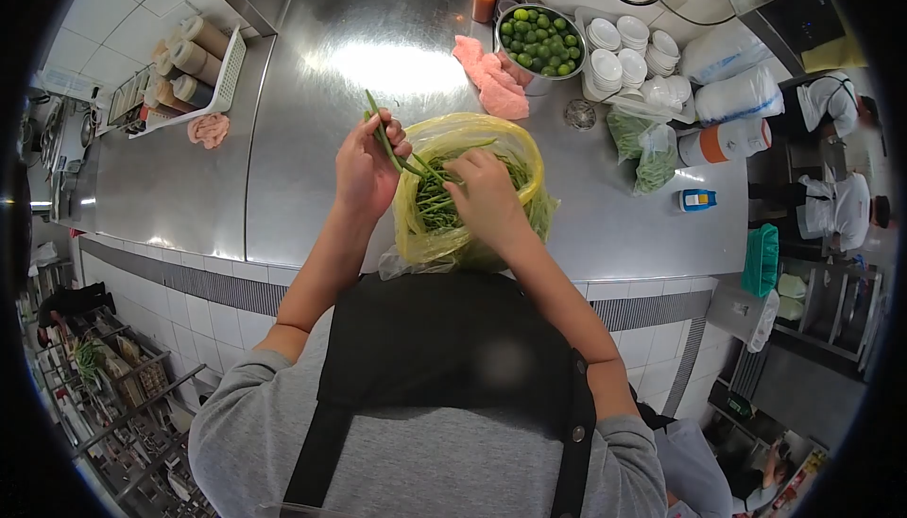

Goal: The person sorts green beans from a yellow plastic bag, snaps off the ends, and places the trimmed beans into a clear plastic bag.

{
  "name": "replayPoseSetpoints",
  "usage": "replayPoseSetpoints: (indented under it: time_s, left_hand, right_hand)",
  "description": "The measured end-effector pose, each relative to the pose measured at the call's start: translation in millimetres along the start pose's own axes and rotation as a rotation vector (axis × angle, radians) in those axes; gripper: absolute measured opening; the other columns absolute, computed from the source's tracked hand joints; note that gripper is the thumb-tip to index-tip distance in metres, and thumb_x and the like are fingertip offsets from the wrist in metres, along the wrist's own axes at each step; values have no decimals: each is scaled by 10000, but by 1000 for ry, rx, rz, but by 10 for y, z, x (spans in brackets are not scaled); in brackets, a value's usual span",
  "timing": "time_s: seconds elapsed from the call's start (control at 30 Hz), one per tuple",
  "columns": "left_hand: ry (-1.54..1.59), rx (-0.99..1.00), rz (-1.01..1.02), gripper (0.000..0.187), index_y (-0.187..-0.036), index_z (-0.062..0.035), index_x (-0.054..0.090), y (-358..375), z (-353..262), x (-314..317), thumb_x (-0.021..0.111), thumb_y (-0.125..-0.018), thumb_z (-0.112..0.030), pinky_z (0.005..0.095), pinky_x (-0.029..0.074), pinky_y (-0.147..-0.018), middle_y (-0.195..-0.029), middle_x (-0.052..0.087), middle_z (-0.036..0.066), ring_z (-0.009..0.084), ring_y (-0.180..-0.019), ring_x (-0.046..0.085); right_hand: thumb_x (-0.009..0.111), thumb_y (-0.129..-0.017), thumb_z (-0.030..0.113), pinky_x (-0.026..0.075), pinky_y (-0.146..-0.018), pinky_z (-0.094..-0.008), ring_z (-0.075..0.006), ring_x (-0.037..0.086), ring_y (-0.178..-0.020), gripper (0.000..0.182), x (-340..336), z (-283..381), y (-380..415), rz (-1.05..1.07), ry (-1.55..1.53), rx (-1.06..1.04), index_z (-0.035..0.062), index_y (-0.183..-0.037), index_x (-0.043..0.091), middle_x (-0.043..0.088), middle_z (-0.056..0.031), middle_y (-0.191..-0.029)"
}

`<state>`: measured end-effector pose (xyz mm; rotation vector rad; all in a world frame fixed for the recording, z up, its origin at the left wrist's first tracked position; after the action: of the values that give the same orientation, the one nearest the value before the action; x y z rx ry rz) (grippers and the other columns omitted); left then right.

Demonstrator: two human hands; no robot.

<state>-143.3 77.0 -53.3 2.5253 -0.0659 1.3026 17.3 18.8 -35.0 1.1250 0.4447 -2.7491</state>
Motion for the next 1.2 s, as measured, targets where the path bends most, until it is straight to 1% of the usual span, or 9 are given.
replayPoseSetpoints:
  time_s: [0.23, 0.37, 0.43, 0.53, 0.77, 0.87, 0.97, 1.03, 1.2]
  left_hand:
    - [35, -146, 67, 108, -966, -32, 529, 25, 75, -71, 473, -926, -114, 231, 372, -563, -843, 504, 38, 95, -614, 415]
    - [-318, -87, -62, 116, -983, -4, 615, 143, -6, 44, 589, -908, -90, 202, 345, -505, -795, 535, -8, 60, -539, 397]
    - [-734, 14, 65, 144, -985, 7, 697, 211, 22, 278, 726, -862, -61, 198, 419, -543, -783, 632, -23, 43, -556, 501]
    - [-612, 13, 216, 160, -972, -5, 735, 170, 197, 307, 786, -846, -91, 202, 480, -605, -826, 704, 14, 47, -674, 608]
    - [-1233, 87, 267, 143, -925, -5, 753, 170, 114, 360, 785, -855, -125, 261, 494, -666, -816, 712, 42, 77, -739, 615]
    - [-1117, 186, 315, 155, -936, -7, 752, 217, 150, 414, 796, -840, -121, 266, 467, -646, -815, 684, 42, 77, -740, 589]
    - [-1102, 237, 355, 160, -973, -6, 751, 235, 174, 394, 785, -844, -93, 255, 434, -628, -783, 638, 2, 61, -720, 527]
    - [-1114, 238, 342, 148, -969, -3, 751, 237, 150, 401, 777, -853, -91, 255, 439, -622, -783, 645, 1, 66, -699, 527]
    - [-868, 154, 164, 134, -970, 4, 751, 114, 40, 301, 753, -880, -95, 232, 411, -547, -797, 676, 3, 46, -597, 490]
  right_hand:
    - [725, -801, 40, 477, -879, -389, -278, 639, -913, 257, 191, -11, -168, -29, -52, -10, 27, -1051, 663, 676, -95, -931]
    - [760, -816, 28, 513, -808, -286, -140, 668, -863, 260, 19, -195, -126, -163, -637, 272, 44, -1022, 602, 689, -41, -886]
    - [778, -822, 22, 522, -795, -255, -96, 658, -884, 302, -38, -230, -102, -158, -855, 298, 61, -1004, 540, 675, -45, -935]
    - [789, -810, 33, 522, -790, -256, -97, 647, -880, 319, -83, -130, -69, -150, -950, 258, 53, -1020, 550, 657, -38, -965]
    - [765, -850, 104, 482, -704, -245, -85, 568, -777, 184, -479, 43, -116, -272, -501, 130, 25, -942, 626, 634, -6, -934]
    - [711, -916, 96, 470, -698, -231, -75, 570, -733, 103, -450, -23, -138, -203, -308, 91, 4, -917, 667, 616, -13, -908]
    - [679, -943, 122, 463, -678, -231, -72, 557, -712, 123, -319, -207, -111, -102, -623, 367, 13, -886, 674, 631, -11, -846]
    - [669, -935, 123, 416, -632, -225, -50, 510, -677, 125, -188, -299, -48, -45, -1245, 556, 1, -927, 689, 621, 17, -776]
    - [695, -911, 123, 490, -742, -251, -83, 594, -813, 178, -157, -390, 50, -51, -925, 507, -7, -1033, 692, 676, -27, -910]
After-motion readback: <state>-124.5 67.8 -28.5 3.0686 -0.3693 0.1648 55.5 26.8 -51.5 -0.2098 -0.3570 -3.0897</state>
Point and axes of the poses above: each hand's wrist, its own y-axis away from the middle knuckle, its own x-axis out of the palm, z = x × y, the point moved 6 cm from there along -y, towards the middle knuckle
